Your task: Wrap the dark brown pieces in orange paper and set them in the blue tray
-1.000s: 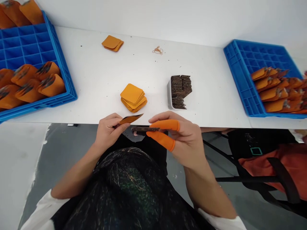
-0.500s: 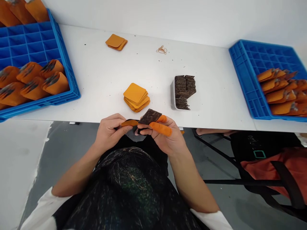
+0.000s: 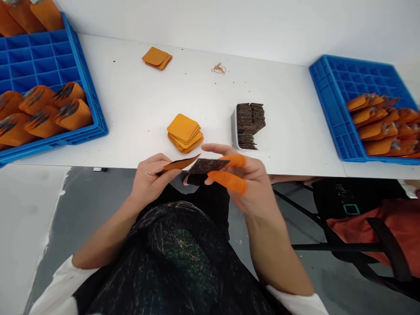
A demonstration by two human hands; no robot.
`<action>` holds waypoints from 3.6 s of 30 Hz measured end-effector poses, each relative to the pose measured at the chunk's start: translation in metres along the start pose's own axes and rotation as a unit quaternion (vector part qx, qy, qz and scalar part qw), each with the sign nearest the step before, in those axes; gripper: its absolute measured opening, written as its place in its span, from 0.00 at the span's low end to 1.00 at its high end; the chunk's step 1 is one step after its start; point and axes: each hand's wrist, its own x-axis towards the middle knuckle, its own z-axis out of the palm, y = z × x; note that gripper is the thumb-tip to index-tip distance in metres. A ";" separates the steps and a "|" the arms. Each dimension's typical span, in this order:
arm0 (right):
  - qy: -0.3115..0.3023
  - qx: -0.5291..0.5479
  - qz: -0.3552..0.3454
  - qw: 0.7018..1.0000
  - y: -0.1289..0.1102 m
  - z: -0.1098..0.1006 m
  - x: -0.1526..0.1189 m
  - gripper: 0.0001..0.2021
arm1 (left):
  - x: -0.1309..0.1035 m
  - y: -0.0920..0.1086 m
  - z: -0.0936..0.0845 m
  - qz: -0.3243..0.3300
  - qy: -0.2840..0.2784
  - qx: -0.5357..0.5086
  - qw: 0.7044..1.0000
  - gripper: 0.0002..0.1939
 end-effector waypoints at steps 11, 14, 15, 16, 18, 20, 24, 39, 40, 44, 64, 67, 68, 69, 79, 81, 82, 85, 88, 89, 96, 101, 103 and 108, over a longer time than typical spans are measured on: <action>-0.019 0.195 0.142 0.970 0.039 0.009 0.011 0.13 | -0.001 0.011 -0.013 0.026 0.000 0.011 1.000 0.04; -0.006 0.168 0.126 0.978 0.036 0.006 0.011 0.13 | -0.002 0.009 -0.012 0.000 0.018 0.001 1.000 0.07; 0.002 0.148 0.107 0.983 0.033 0.005 0.010 0.12 | -0.003 0.008 -0.011 -0.008 0.024 -0.001 1.000 0.08; 0.011 0.122 0.080 0.989 0.029 0.004 0.008 0.10 | -0.003 0.006 -0.010 -0.013 0.030 -0.004 0.999 0.08; 0.030 0.055 0.005 0.998 0.018 0.002 0.002 0.06 | -0.003 0.004 -0.009 -0.015 0.041 -0.008 0.999 0.09; 0.040 -0.024 -0.072 0.996 0.004 0.001 -0.006 0.05 | -0.002 0.002 -0.008 -0.008 0.049 -0.009 0.999 0.09; 0.031 -0.204 -0.181 0.962 -0.020 0.004 -0.018 0.09 | 0.000 0.002 -0.006 0.005 0.071 0.003 0.997 0.10; -0.028 -0.631 -0.289 0.719 -0.034 0.009 -0.007 0.08 | -0.006 0.001 -0.009 0.042 0.091 0.097 0.990 0.08; -0.033 -0.633 -0.281 0.721 -0.036 0.008 -0.006 0.08 | -0.006 0.000 -0.009 0.046 0.092 0.096 0.990 0.07; -0.043 -0.632 -0.251 0.732 -0.040 0.008 -0.002 0.09 | -0.006 -0.002 -0.010 0.049 0.085 0.100 0.990 0.06; -0.056 -0.696 -0.215 0.682 -0.044 0.007 0.002 0.11 | -0.005 -0.011 -0.008 0.120 0.062 0.140 0.981 0.04; -0.064 -0.734 -0.238 0.633 -0.044 0.014 0.003 0.12 | -0.005 -0.013 -0.006 0.140 0.057 0.163 0.975 0.05; -0.068 -0.741 -0.247 0.621 -0.043 0.016 0.004 0.12 | -0.006 -0.013 -0.006 0.146 0.055 0.169 0.973 0.06; -0.072 -0.747 -0.255 0.610 -0.042 0.019 0.005 0.12 | -0.005 -0.014 -0.005 0.151 0.053 0.173 0.972 0.06; -0.100 -0.661 -0.231 0.707 -0.043 0.019 0.010 0.13 | -0.004 -0.010 -0.003 0.079 0.049 0.079 0.993 0.03; -0.080 -0.574 -0.199 0.790 -0.040 0.008 0.013 0.10 | -0.004 -0.009 -0.004 0.036 0.049 0.019 0.998 0.02; -0.068 -0.521 -0.176 0.832 -0.036 0.004 0.015 0.12 | -0.004 -0.008 -0.005 0.020 0.049 -0.009 0.999 0.02; -0.057 -0.361 -0.088 0.927 -0.015 -0.004 0.022 0.13 | -0.003 -0.005 -0.005 -0.014 0.041 -0.064 0.997 0.01; -0.060 -0.242 -0.018 0.968 0.005 -0.004 0.026 0.08 | -0.002 -0.002 -0.003 -0.032 0.017 -0.099 0.994 0.01; -0.053 -0.222 -0.014 0.973 0.009 -0.004 0.026 0.08 | -0.002 -0.002 -0.002 -0.036 0.016 -0.114 0.993 0.02; 0.001 -0.274 -0.102 0.956 0.010 -0.006 0.024 0.04 | -0.002 -0.005 -0.007 -0.001 0.060 -0.098 0.993 0.02; -0.004 -0.318 -0.153 0.936 0.012 -0.008 0.023 0.04 | 0.000 -0.002 -0.012 0.038 0.044 -0.041 0.997 0.05; -0.019 -0.343 -0.188 0.920 0.014 -0.008 0.022 0.05 | 0.003 0.005 -0.016 0.066 0.038 0.001 0.997 0.07; -0.036 -0.373 -0.227 0.899 0.021 -0.003 0.020 0.06 | 0.015 0.027 -0.032 0.155 0.011 0.145 0.977 0.04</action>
